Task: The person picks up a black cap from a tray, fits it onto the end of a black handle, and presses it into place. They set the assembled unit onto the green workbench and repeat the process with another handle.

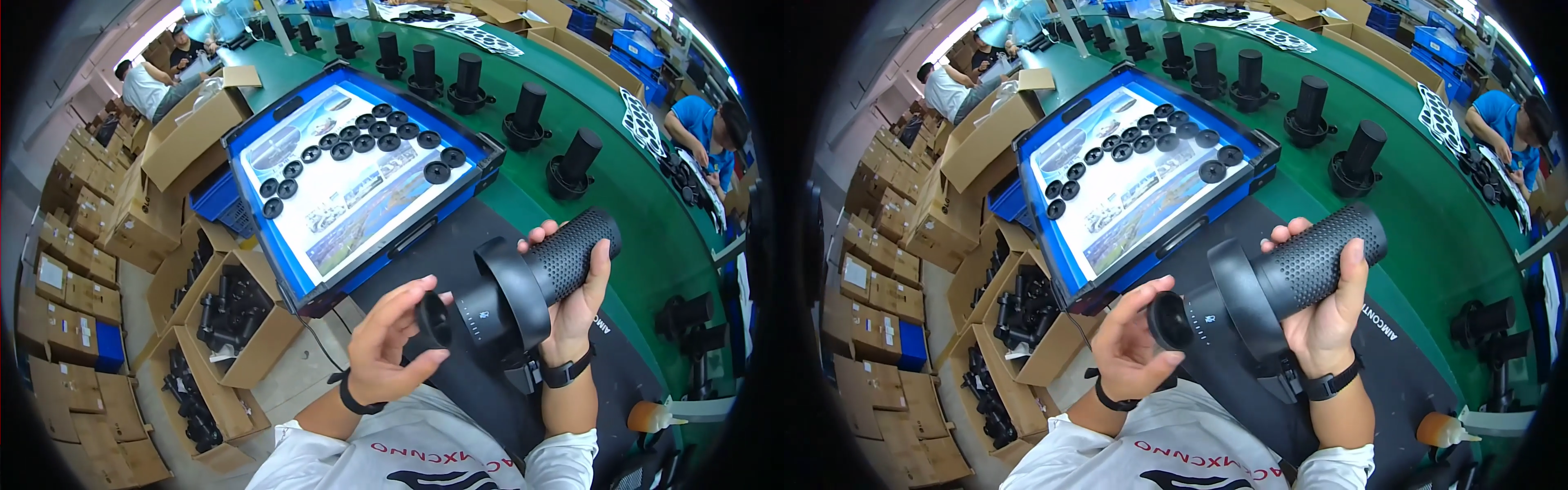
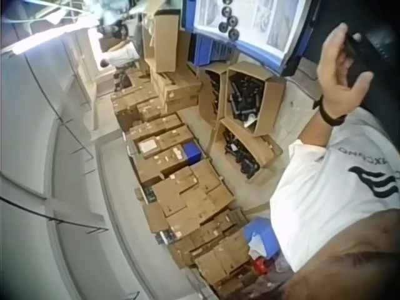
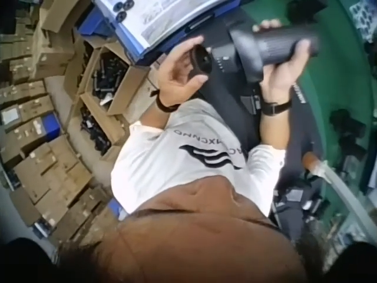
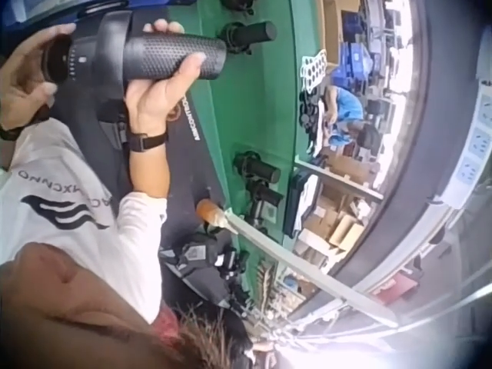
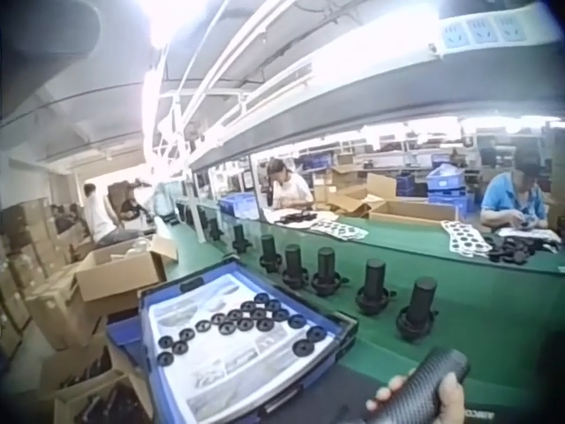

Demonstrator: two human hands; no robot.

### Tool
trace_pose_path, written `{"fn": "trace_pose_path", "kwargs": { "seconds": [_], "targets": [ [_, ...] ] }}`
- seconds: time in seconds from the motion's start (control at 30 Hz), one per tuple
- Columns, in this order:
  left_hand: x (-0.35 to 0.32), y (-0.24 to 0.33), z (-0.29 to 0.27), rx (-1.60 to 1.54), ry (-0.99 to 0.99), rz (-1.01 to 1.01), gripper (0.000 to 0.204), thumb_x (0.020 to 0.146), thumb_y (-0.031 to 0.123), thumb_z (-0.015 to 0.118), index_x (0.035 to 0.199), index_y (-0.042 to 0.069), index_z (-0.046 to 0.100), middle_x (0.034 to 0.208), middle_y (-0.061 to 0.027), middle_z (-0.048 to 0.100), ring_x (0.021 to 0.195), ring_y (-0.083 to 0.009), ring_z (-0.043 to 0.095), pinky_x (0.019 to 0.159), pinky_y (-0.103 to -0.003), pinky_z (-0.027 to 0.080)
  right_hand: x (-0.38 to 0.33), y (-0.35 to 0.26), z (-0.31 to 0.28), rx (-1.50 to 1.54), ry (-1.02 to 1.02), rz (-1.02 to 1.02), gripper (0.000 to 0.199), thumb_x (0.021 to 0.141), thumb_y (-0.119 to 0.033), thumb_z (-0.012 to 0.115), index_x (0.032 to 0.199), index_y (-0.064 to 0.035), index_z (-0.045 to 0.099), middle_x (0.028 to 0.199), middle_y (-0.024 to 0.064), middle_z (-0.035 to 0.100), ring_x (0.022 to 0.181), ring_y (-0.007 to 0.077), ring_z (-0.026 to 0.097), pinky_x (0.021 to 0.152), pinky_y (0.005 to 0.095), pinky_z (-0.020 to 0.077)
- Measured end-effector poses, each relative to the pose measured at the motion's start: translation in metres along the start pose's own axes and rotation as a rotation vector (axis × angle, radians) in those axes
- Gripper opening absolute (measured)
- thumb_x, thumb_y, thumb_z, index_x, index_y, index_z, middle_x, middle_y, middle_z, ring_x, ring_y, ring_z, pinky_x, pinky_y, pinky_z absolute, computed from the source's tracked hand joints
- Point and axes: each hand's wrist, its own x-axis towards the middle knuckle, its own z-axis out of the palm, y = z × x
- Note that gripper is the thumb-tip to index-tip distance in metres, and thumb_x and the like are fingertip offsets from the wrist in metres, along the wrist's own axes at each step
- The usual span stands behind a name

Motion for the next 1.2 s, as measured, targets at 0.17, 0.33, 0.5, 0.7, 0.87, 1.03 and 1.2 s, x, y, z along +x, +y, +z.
{"fn": "trace_pose_path", "kwargs": {
  "seconds": [0.17,0.33,0.5,0.7,0.87,1.03,1.2],
  "targets": [
    [0.008,-0.007,0.005,0.23,-0.071,0.113,0.062,0.069,-0.008,0.074,0.126,-0.003,0.05,0.129,-0.025,0.047,0.113,-0.0354,0.057,0.091,-0.037,0.049,0.002,0.001,0.001,0.041,0.023,0.026,0.054,0.091,-0.051,0.052,0.107,0.0004,0.052,0.1,0.014,0.058,0.095,0.025,0.058,0.088,0.0394,0.0492],
    [0.013,-0.014,0.008,0.28,-0.077,0.212,0.059,0.067,-0.009,0.074,0.122,-0.001,0.053,0.127,-0.0266,0.049,0.112,-0.0381,0.057,0.089,-0.037,0.051,0.003,0.0,-0.008,0.033,0.037,0.063,0.058,0.089,-0.054,0.053,0.109,0.0005,0.052,0.105,0.014,0.06,0.097,0.0271,0.06,0.089,0.0413,0.0507],
    [0.019,-0.023,0.004,0.36,-0.13,0.321,0.068,0.068,-0.007,0.076,0.129,0.003,0.047,0.129,-0.0294,0.045,0.111,-0.0396,0.057,0.091,-0.04,0.052,0.003,-0.001,-0.008,0.012,0.074,0.07,0.059,0.089,-0.053,0.054,0.11,0.0021,0.053,0.104,0.0161,0.061,0.096,0.0272,0.061,0.089,0.0397,0.0509],
    [0.011,-0.024,-0.004,0.473,-0.149,0.295,0.065,0.071,-0.003,0.076,0.129,0.004,0.047,0.132,-0.0304,0.045,0.107,-0.0394,0.06,0.083,-0.039,0.055,-0.001,0.011,-0.005,-0.042,0.073,0.072,0.053,0.09,-0.047,0.055,0.109,0.003,0.054,0.103,0.0169,0.06,0.097,0.0257,0.06,0.091,0.0386,0.0487],
    [0.011,-0.013,-0.015,0.609,-0.146,0.258,0.057,0.074,-0.003,0.073,0.126,0.003,0.05,0.129,-0.0312,0.048,0.097,-0.0369,0.065,0.076,-0.034,0.056,-0.012,0.029,-0.005,-0.099,0.121,0.07,0.049,0.091,-0.044,0.054,0.109,0.0019,0.053,0.103,0.0144,0.06,0.098,0.0244,0.057,0.093,0.0374,0.0456],
    [-0.002,-0.01,-0.017,0.595,-0.042,0.277,0.05,0.075,0.0,0.071,0.122,0.001,0.053,0.124,-0.0295,0.053,0.091,-0.0376,0.066,0.073,-0.032,0.055,-0.024,0.037,-0.001,-0.106,0.083,0.104,0.045,0.091,-0.042,0.055,0.11,-0.0018,0.051,0.104,0.0095,0.058,0.099,0.0207,0.057,0.094,0.0344,0.0457],
    [-0.002,-0.006,-0.01,0.549,0.022,0.345,0.048,0.074,0.002,0.073,0.119,-0.003,0.055,0.125,-0.0267,0.054,0.097,-0.0362,0.064,0.078,-0.035,0.054,-0.015,0.026,-0.009,-0.035,0.003,0.192,0.046,0.091,-0.043,0.054,0.112,-0.0024,0.05,0.108,0.0081,0.058,0.101,0.021,0.058,0.095,0.036,0.0459]
  ]
}}
